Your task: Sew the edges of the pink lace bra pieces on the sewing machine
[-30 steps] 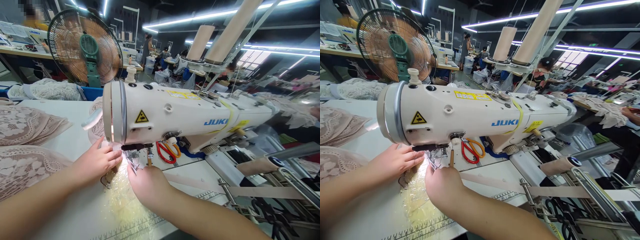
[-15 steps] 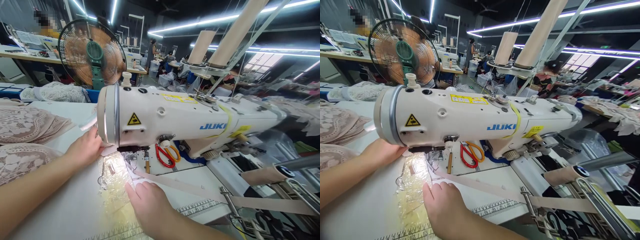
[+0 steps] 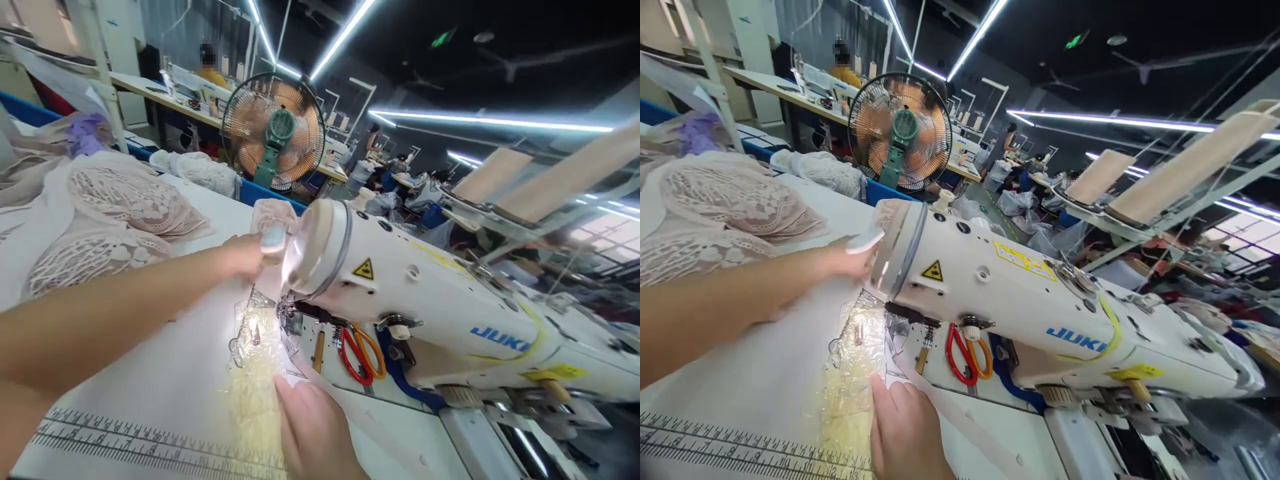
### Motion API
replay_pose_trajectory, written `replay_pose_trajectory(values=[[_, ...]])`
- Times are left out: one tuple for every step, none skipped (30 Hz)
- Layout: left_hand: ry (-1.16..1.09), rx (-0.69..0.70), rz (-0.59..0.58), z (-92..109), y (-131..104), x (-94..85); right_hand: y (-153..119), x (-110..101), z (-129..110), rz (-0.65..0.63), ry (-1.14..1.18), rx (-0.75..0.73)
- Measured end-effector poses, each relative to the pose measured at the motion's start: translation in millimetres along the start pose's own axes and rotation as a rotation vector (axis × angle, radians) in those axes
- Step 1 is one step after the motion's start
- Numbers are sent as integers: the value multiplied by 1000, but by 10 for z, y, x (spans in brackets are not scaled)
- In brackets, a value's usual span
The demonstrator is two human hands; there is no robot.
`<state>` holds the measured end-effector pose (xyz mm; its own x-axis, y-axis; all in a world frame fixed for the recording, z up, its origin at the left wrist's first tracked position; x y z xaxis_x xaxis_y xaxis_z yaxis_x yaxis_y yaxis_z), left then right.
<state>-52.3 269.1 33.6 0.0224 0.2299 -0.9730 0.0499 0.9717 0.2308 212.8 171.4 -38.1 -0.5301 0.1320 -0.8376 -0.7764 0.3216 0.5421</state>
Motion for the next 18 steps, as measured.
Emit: replay_pose_trajectory(values=[[53, -43, -36, -47, -147, -93, 3, 2, -1, -5, 1, -5], [108, -79, -71, -107, -328, -197, 9, 3, -6, -7, -5, -10], [159, -109, -92, -180, -533, -311, 17, 5, -13, -10, -14, -14], [210, -155, -99, -273, -751, -426, 27, 7, -23, -12, -18, -20], [257, -212, -90, -382, -968, -535, 37, 8, -35, -12, -21, -23], [299, -279, -71, -502, -1173, -627, 46, 8, -48, -12, -22, -23], [330, -347, -49, -625, -1356, -696, 53, 8, -60, -14, -24, -21], [336, -398, -14, -738, -1508, -740, 58, 7, -73, -17, -31, -18], [327, -414, 30, -831, -1624, -760, 61, 7, -84, -20, -41, -18], [311, -409, 72, -902, -1706, -762, 61, 8, -94, -25, -56, -17], [293, -381, 111, -949, -1759, -754, 58, 11, -100, -31, -71, -17], [273, -341, 143, -977, -1789, -746, 54, 16, -102, -35, -82, -18], [244, -312, 174, -993, -1807, -748, 50, 22, -100, -37, -91, -18], [194, -302, 208, -1003, -1822, -766, 45, 31, -94, -38, -96, -16], [107, -311, 259, -1010, -1842, -808, 41, 40, -85, -40, -90, -12], [-18, -341, 339, -1016, -1874, -874, 39, 48, -77, -40, -77, -5], [-168, -393, 435, -1022, -1921, -956, 39, 51, -75, -36, -60, 2], [-321, -452, 532, -1019, -1982, -1043, 40, 49, -85, -27, -45, 11]])
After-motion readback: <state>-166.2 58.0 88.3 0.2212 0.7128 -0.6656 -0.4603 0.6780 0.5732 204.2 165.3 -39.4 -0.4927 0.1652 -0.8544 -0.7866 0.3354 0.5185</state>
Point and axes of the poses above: each hand's wrist, its own y-axis towards the middle knuckle, its own x-axis out of the palm, z = x × y, the point moved 3 cm from there along y, towards the middle knuckle, and after that the axes turned 2 degrees about -x, right-handed, at the moved point
